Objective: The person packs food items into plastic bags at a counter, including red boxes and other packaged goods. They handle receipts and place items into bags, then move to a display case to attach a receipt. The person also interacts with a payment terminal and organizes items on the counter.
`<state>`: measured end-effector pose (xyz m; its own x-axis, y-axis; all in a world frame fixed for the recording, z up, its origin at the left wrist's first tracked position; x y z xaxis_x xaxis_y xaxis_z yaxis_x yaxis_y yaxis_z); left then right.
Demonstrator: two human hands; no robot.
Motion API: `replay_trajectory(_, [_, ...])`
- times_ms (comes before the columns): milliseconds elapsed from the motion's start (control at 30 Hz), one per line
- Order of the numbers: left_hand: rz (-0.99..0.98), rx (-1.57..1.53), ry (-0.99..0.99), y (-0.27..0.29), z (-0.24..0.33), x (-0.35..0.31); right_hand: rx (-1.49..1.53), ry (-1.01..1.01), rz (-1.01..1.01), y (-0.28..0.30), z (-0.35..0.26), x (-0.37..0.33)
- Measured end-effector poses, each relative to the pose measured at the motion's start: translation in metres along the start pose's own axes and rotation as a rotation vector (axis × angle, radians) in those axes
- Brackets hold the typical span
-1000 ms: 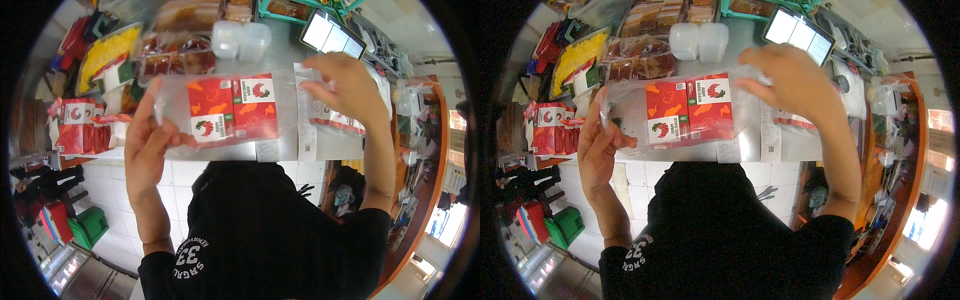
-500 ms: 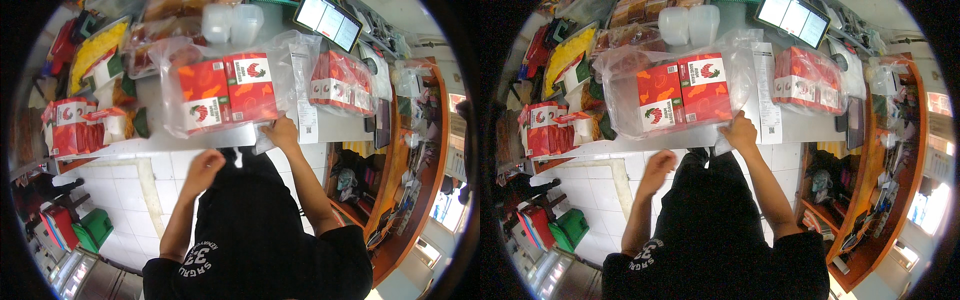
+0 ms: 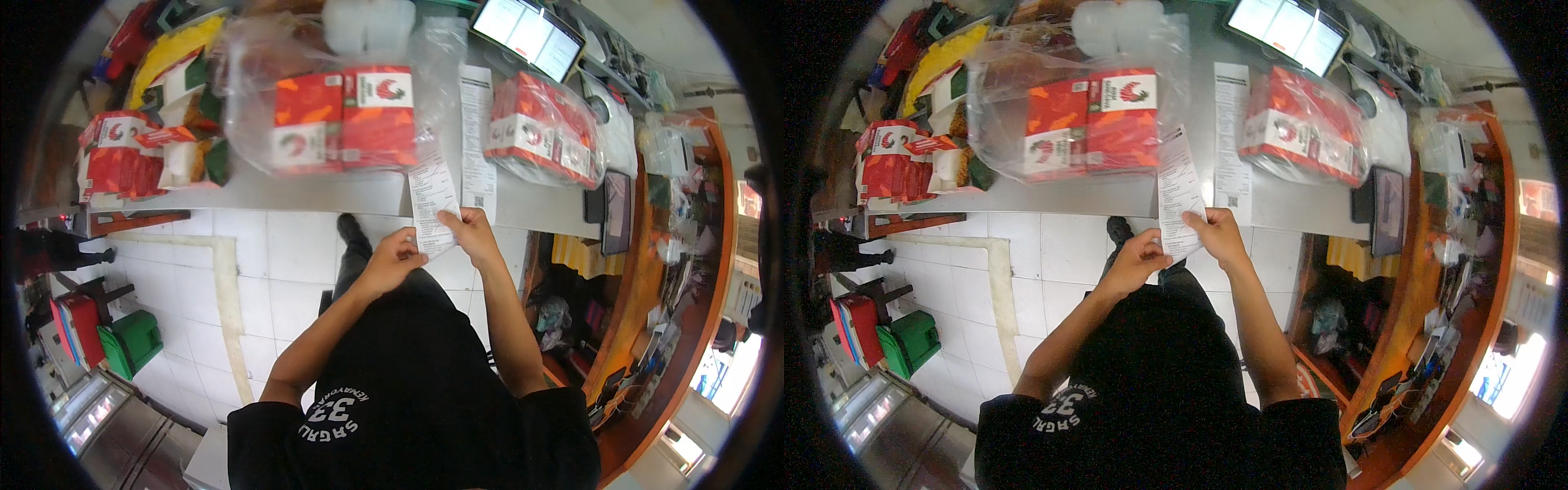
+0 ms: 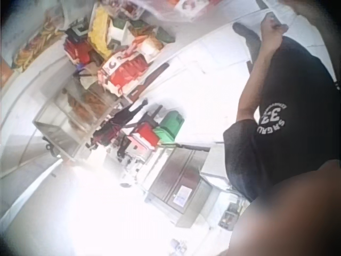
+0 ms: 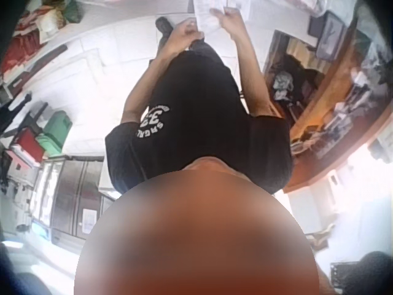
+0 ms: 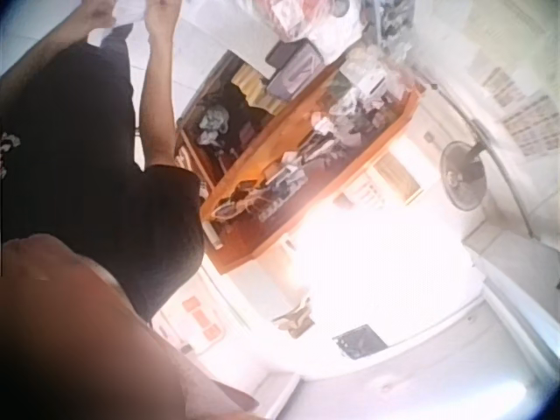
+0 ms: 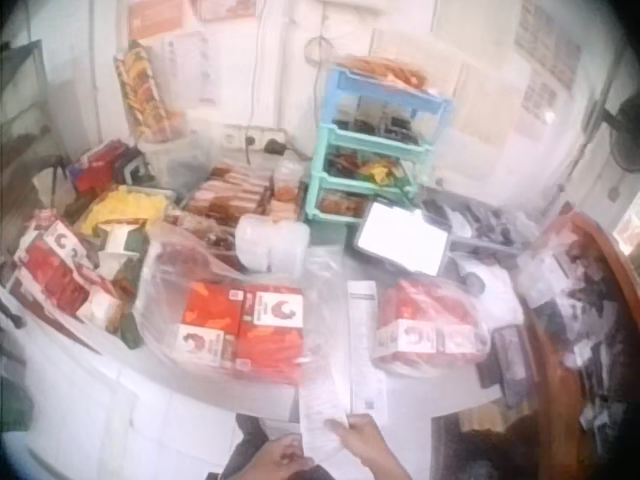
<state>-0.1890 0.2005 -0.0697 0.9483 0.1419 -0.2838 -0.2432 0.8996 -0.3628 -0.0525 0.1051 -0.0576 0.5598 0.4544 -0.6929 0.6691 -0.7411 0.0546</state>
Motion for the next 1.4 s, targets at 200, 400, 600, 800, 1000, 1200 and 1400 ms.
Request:
replay_trajectory(200, [0.008, 0.085, -0.199, -0.062, 0.026, -0.033, 0.198, 0.043, -0.134, 0.03, -0.009, -0.036])
replay_trajectory(400, [0.003, 0.138, -0.233, -0.089, 0.045, -0.051, 0.313, 0.244, -0.2, 0.043, -0.059, -0.046])
replay_trajectory(600, [0.034, -0.014, -0.234, -0.108, 0.073, -0.072, 0.257, 0.358, -0.206, 0.05, -0.098, -0.07])
replay_trajectory(800, [-0.013, -0.045, -0.269, -0.12, 0.086, -0.082, 0.242, 0.426, -0.229, 0.053, -0.11, -0.087])
replay_trajectory(1000, [-0.044, -0.018, -0.22, -0.123, 0.075, -0.084, 0.238, 0.426, -0.213, 0.058, -0.109, -0.095])
replay_trajectory(1200, [-0.024, 0.342, -0.271, -0.12, 0.078, -0.085, 0.24, 0.432, -0.201, 0.064, -0.107, -0.101])
replay_trajectory(1400, [-0.149, 0.372, -0.156, -0.123, 0.073, -0.089, 0.23, 0.428, -0.184, 0.065, -0.104, -0.102])
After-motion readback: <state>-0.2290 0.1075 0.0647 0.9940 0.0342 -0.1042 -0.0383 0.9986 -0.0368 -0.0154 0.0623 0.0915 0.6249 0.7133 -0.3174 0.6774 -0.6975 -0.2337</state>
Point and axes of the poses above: each hand's wrist, its own x-axis towards the middle knuckle, its own y-axis out of the back of the hand, z = x × y, the point moved 7 cm from there along x, towards the middle knuckle, and after that the axes turned 10 degrees about -y, right-handed, at the moved point
